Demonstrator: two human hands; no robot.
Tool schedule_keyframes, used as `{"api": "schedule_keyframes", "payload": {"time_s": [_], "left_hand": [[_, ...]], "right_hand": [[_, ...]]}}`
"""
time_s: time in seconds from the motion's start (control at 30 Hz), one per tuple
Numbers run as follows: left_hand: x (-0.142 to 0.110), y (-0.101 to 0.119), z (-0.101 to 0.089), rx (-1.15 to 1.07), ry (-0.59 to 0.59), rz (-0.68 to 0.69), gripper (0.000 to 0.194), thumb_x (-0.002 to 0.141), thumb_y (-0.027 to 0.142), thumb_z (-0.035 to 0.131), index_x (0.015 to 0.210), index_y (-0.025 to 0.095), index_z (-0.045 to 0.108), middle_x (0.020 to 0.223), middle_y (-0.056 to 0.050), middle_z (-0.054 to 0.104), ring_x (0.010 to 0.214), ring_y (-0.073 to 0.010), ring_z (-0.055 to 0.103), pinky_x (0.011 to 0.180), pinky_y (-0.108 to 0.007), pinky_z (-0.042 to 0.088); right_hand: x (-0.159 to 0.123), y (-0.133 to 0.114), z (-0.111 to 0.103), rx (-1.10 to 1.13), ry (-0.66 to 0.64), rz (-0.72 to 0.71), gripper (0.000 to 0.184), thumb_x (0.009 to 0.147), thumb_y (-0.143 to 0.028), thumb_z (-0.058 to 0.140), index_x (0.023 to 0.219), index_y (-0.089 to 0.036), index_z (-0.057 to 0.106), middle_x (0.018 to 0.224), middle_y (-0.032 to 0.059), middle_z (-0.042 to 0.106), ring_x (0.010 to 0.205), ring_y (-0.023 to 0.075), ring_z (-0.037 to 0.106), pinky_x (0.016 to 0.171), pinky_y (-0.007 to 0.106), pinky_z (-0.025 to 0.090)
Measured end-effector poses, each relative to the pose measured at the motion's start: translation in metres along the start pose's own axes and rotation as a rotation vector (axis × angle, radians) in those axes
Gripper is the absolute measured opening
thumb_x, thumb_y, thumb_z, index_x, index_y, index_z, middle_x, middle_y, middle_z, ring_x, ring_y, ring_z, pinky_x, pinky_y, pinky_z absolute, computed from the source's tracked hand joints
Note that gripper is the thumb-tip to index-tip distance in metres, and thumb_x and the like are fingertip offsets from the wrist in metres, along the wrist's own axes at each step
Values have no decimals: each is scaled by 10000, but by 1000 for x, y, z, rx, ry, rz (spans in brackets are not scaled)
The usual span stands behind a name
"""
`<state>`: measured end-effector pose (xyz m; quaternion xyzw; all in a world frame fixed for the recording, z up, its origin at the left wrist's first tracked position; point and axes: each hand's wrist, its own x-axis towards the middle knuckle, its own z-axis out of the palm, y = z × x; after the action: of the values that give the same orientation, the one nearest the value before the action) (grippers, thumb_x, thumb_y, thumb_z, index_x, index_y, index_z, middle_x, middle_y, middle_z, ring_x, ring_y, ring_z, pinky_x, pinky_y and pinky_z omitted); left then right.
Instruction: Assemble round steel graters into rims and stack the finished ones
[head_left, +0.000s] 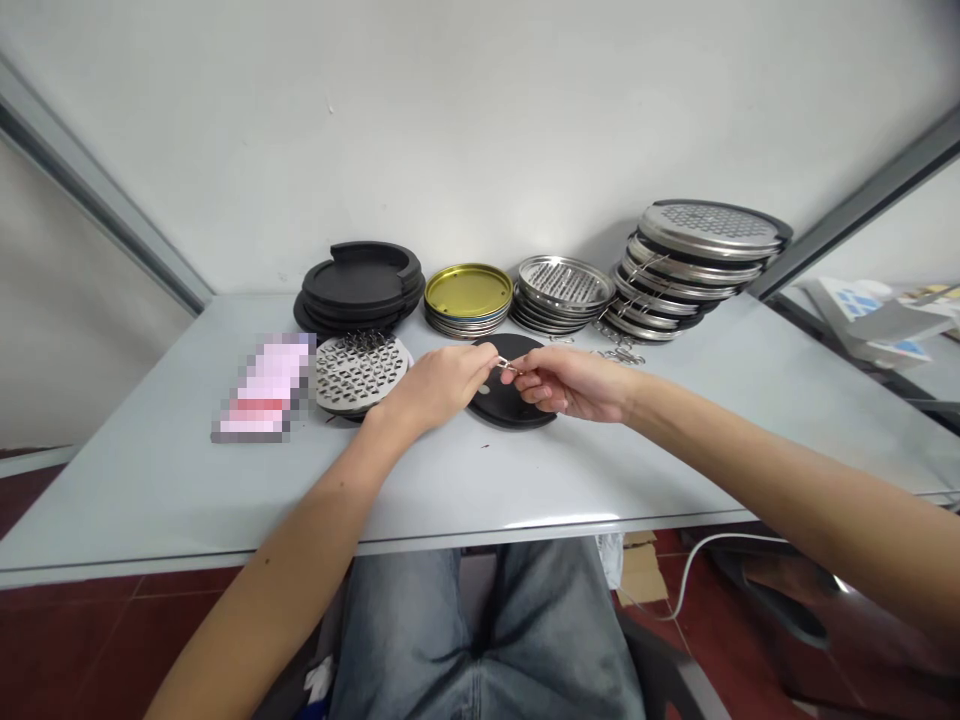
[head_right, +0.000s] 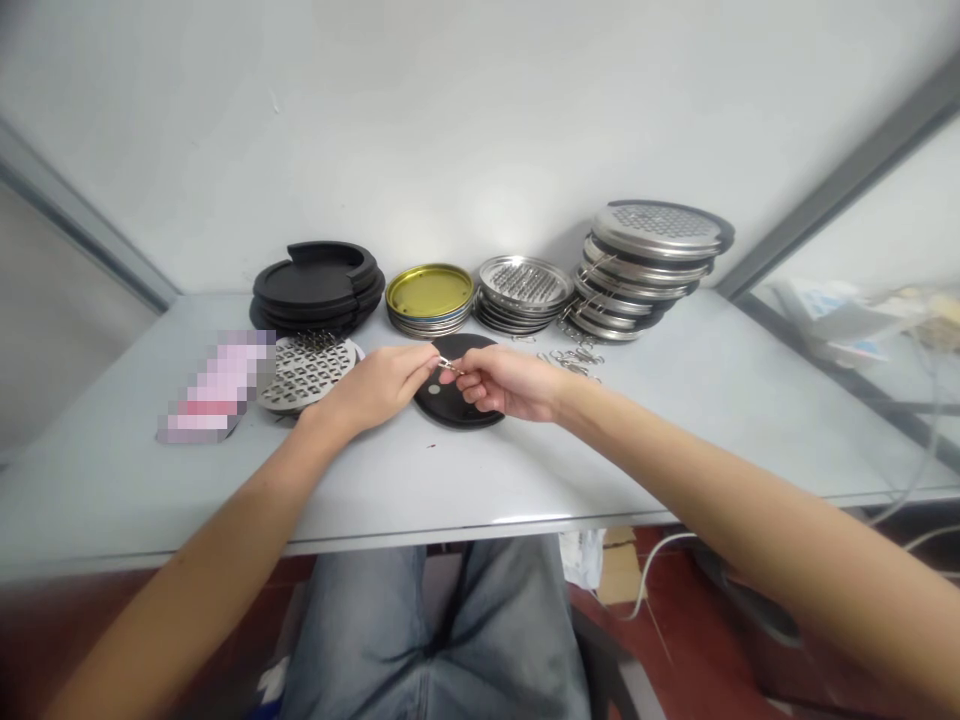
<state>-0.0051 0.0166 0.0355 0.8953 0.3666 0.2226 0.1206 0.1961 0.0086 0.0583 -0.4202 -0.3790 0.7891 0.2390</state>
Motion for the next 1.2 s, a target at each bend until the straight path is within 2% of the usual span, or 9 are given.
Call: {"api": "schedule_keyframes", "payload": {"time_s": [0.13,0.37,0.73,0.97,1.2], "left_hand": [[1,0,0,-36,35,26,234,963,232,335,821,199,517,753,-13,565,673,-156,518,614,-266,338],[1,1,1,-124,18,69,225,957,192,336,800,192,497,740,6,528,670,-137,490,637,-254,354],[2,2,1,-178,73,64,224,954,205,346,787,188,495,725,3,526,661,-136,481,630,-251,348],[0,3,-2,-199,34,75,228,952,196,337,790,187,497,724,9,518,648,-129,466,631,-250,351],[-2,7,-6,-280,-72,93,262,958,220,315,829,180,538,740,9,540,652,-121,472,637,-244,365]], "right_hand": [[-2,-1,1,19,-99,88,137,835,-243,524,778,-130,576,591,-55,323,447,45,298,336,120,251],[-7,1,2,-28,-11,-38,143,867,-183,550,850,-68,632,601,-63,295,458,21,286,344,75,250],[-5,-2,8,79,33,-37,118,852,-103,514,791,-65,608,591,-71,284,404,3,261,281,61,224],[-11,-2,16,-9,109,-57,160,851,-134,521,744,-63,617,568,-77,273,388,-1,218,263,65,175],[-20,0,13,-101,91,-46,139,836,-154,566,744,-74,632,541,-74,294,391,5,223,274,77,181]]}}
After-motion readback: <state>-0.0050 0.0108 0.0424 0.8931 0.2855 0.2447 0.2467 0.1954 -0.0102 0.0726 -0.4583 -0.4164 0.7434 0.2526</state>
